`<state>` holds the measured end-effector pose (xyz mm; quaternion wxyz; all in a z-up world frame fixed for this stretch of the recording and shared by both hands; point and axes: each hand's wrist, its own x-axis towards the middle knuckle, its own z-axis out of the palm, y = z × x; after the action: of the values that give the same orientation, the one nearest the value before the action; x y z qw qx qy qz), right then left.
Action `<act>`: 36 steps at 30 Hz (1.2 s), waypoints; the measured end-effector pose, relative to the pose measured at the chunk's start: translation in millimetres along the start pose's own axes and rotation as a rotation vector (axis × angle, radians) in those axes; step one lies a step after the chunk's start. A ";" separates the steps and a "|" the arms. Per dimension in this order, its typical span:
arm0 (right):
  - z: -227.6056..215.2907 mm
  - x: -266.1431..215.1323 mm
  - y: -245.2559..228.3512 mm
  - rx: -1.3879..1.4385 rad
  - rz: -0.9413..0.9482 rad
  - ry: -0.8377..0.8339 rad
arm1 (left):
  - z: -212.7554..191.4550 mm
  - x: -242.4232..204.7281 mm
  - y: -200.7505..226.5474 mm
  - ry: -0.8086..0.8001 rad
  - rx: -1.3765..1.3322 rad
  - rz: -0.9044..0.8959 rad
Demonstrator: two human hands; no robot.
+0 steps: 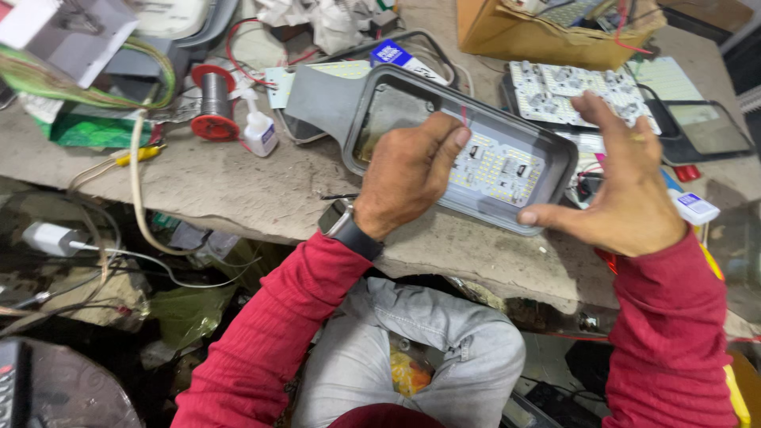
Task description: The person solders a red wire to an LED circuit board inside a metal housing using a soldering iron and solder wire. They then use wire cutters to trim the excess wire.
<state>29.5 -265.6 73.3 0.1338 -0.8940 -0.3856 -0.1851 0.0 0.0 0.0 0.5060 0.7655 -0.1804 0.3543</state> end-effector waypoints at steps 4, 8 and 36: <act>-17.1 30.6 -76.7 0.296 -0.130 0.313 | 0.2 -1.1 0.0 -0.012 0.099 0.049; -3.5 72.0 -130.1 0.167 -0.361 0.306 | -1.0 -1.2 -6.0 -0.027 0.024 0.057; 150.9 220.3 -270.8 -0.369 -0.799 -0.110 | 20.3 -18.6 -37.5 -0.093 0.086 -0.213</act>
<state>3.5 113.6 59.8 -0.1308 -0.6923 -0.6678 -0.2400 18.4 -4.0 -42.5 0.4988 0.8168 -0.1059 0.2700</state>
